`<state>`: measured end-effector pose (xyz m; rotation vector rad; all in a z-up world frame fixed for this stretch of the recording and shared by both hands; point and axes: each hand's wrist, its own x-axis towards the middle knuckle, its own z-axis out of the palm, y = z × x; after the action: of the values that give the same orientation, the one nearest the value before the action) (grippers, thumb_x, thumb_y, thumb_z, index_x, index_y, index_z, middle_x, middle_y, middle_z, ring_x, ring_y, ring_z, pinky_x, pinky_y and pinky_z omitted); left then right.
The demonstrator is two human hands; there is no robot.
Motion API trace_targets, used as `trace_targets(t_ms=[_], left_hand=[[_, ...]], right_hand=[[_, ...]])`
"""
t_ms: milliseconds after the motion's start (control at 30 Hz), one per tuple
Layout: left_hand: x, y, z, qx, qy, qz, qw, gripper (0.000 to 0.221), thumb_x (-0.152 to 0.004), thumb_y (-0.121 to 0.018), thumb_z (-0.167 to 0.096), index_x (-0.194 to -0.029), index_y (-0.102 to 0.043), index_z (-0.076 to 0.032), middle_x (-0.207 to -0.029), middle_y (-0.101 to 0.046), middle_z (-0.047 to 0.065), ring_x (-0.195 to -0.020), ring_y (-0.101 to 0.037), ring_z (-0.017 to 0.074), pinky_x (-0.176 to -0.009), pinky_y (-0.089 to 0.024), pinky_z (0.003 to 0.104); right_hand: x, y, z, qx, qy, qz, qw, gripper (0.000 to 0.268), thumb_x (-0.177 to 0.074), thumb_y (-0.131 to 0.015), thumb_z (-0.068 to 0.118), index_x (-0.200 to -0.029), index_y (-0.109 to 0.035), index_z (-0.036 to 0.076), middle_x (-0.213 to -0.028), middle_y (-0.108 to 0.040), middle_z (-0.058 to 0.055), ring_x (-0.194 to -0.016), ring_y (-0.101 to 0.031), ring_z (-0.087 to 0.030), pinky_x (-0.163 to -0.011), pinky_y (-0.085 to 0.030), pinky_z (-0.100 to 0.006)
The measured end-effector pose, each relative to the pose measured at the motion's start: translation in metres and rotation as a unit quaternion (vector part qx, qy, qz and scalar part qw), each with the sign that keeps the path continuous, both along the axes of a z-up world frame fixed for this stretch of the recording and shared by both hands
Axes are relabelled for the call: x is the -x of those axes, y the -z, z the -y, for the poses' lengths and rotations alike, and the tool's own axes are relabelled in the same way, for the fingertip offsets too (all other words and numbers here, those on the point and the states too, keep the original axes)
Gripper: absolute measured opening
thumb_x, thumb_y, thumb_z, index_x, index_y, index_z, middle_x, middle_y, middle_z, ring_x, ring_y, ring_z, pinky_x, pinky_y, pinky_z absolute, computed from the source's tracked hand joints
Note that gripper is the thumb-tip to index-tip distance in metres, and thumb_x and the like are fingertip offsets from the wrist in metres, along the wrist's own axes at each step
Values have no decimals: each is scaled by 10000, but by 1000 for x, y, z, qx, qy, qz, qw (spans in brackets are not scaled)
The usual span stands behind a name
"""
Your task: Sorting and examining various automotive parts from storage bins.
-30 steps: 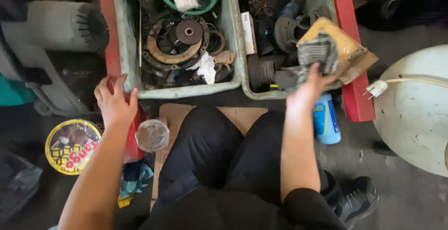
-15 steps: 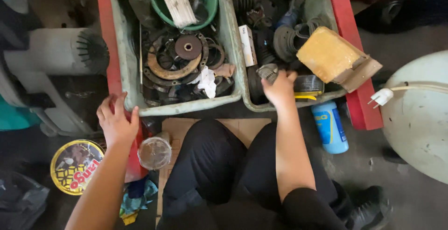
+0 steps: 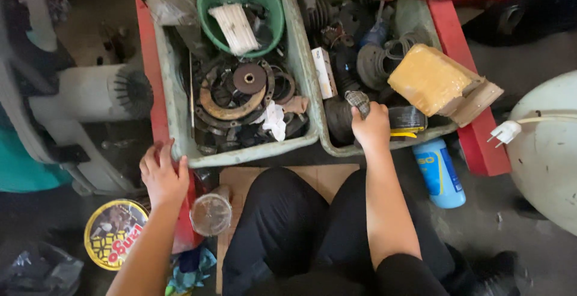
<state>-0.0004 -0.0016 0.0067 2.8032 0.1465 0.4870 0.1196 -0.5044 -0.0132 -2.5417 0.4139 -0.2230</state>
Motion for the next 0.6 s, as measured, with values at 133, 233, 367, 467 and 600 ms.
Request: trace_targets(t_ms=[133,233,367,467,600], left_hand=[[0,-2,2,3,-1,3,1000,563,-944,-695,-288,-1468,-559,-133,-1492,-491,205,-1351,-445,471,-1135,-377,570],[-1,-2,2,-5,-4,8,1000,551,-949,-685,-289,-1466,-564,-144,-1488,-495,193,-1354,-450,453,-1147,-384,563],[0,0,3,-3,-10,10,1000,537,-952,-680,-293,-1455,-566,-144,-1487,-504,179,-1357,-451,445,-1135,-388,565],[0,0,3,-11,-12,13,1000,537,-947,-681,-294,-1450,-567,-145,-1487,-506,173,-1358,-452,437,-1132,-390,562],[0,-4,3,-15,-10,18,1000,532,-927,-682,-291,-1428,-572,-150,-1469,-517,172,-1351,-463,432,-1117,-401,559]], right_hand=[[-1,-5,-10,-11,9,112,994,406,-923,-751,304,-1140,-633,-19,-1174,-607,-270,-1066,-597,-491,-919,-503,-522],[-2,-9,-18,-23,28,95,995,417,-914,-750,300,-1164,-637,-14,-1215,-582,-282,-1049,-591,-499,-878,-495,-530],[0,3,-24,-40,-5,80,996,423,-888,-756,306,-1171,-649,10,-1198,-597,-256,-1069,-612,-475,-923,-511,-515],[1,-4,-27,-42,-9,65,997,424,-872,-755,308,-1171,-658,23,-1208,-601,-250,-1058,-620,-472,-913,-513,-518],[3,-7,-23,-28,-26,50,998,446,-865,-759,308,-1180,-654,9,-1217,-598,-264,-1062,-625,-473,-920,-521,-511]])
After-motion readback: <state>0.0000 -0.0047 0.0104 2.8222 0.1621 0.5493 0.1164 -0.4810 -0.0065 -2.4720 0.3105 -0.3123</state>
